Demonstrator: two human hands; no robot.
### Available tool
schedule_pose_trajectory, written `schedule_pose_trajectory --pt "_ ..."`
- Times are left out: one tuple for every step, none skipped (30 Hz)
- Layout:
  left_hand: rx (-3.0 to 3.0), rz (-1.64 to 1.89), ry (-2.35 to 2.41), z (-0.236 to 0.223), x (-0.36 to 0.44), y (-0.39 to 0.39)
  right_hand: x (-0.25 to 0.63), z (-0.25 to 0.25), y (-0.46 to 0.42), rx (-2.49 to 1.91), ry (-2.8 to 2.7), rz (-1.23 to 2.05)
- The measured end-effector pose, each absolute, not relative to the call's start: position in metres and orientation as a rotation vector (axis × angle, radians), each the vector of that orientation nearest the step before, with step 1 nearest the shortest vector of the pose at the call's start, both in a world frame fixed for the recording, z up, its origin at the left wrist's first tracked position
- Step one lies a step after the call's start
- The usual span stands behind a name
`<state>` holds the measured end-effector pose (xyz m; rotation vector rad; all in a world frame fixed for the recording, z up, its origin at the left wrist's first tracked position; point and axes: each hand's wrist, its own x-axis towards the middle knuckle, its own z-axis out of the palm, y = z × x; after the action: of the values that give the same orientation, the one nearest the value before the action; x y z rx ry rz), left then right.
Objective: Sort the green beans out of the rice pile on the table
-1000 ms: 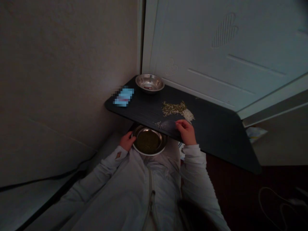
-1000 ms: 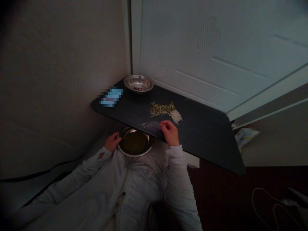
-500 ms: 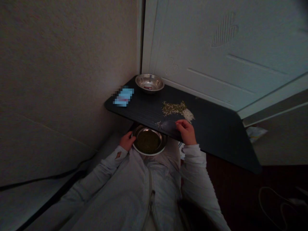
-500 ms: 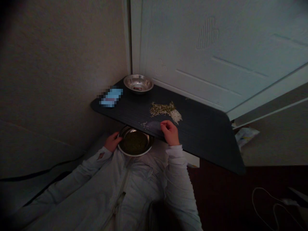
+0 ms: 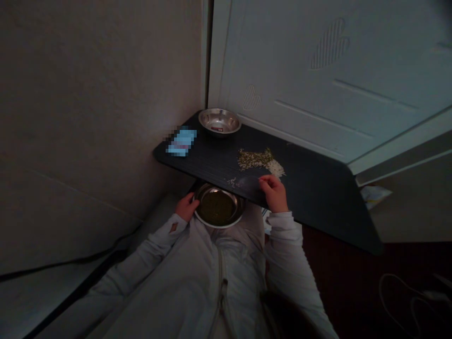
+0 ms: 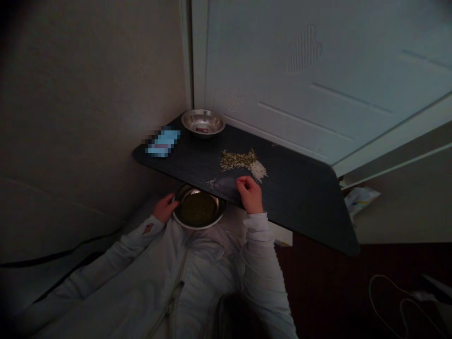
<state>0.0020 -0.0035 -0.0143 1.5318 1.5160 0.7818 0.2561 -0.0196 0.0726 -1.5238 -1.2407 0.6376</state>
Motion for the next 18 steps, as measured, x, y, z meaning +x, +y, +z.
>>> schedule_pose_trajectory --pt "1.533 0.786 1.513 -0.0144 0.0021 -0.0034 0.2562 0.0726 -0.0197 -1.521 -1.248 0.651" --pt "1.533 0.788 1.508 -0.0144 0.0022 -0.0034 0.2563 0.0724 -0.0197 -1.522 -1.256 0.662" --pt "1.532 0.788 1.505 -0.0141 0.0023 -0.0034 0.2564 0.0722 -0.0196 -1.524 -1.263 0.667" --pt "1.53 0.787 1.504 -0.0136 0.0024 -0.0035 0.2566 0.0718 -0.0194 -1.528 -1.268 0.668" --pt "1.531 0.786 1.506 -0.013 0.0024 -0.0035 0.2567 0.0715 -0.0192 -1.533 -1.271 0.665" --pt "1.533 0.784 1.509 -0.0124 0.0024 -0.0035 0.2568 0.0712 -0.019 -1.536 -1.274 0.661" --pt "1.538 0.781 1.509 -0.012 0.0024 -0.0034 0.2569 0.0709 -0.0188 -1.539 -1.277 0.66" --pt "1.543 0.777 1.508 -0.0119 0.0024 -0.0033 0.2569 0.0707 -0.0188 -1.539 -1.279 0.661" --pt "1.547 0.778 1.504 -0.012 0.0023 -0.0032 0.2569 0.0707 -0.0187 -1.538 -1.279 0.664" --pt "1.549 0.781 1.501 -0.0124 0.0023 -0.0031 0.2568 0.0707 -0.0188 -1.537 -1.282 0.668" --pt "1.55 0.782 1.5 -0.0129 0.0022 -0.0029 0.2567 0.0708 -0.0189 -1.536 -1.284 0.668" --pt "1.551 0.78 1.504 -0.0135 0.0022 -0.0028 0.2565 0.071 -0.019 -1.537 -1.286 0.667" --pt "1.551 0.777 1.508 -0.014 0.0022 -0.0027 0.2563 0.0712 -0.0192 -1.538 -1.288 0.665" --pt "1.553 0.772 1.511 -0.0144 0.0022 -0.0026 0.2561 0.0715 -0.0195 -1.539 -1.291 0.664" --pt "1.558 0.765 1.509 -0.0146 0.0022 -0.0025 0.2559 0.0718 -0.0198 -1.539 -1.292 0.662" --pt "1.562 0.758 1.506 -0.0149 0.0021 -0.0024 0.2558 0.0721 -0.0201 -1.538 -1.293 0.66" --pt "1.563 0.753 1.503 -0.0152 0.0021 -0.0023 0.2556 0.0724 -0.0204 -1.537 -1.294 0.656" --pt "1.566 0.75 1.502 -0.0155 0.002 -0.0022 0.2555 0.0726 -0.0207 -1.536 -1.299 0.653"
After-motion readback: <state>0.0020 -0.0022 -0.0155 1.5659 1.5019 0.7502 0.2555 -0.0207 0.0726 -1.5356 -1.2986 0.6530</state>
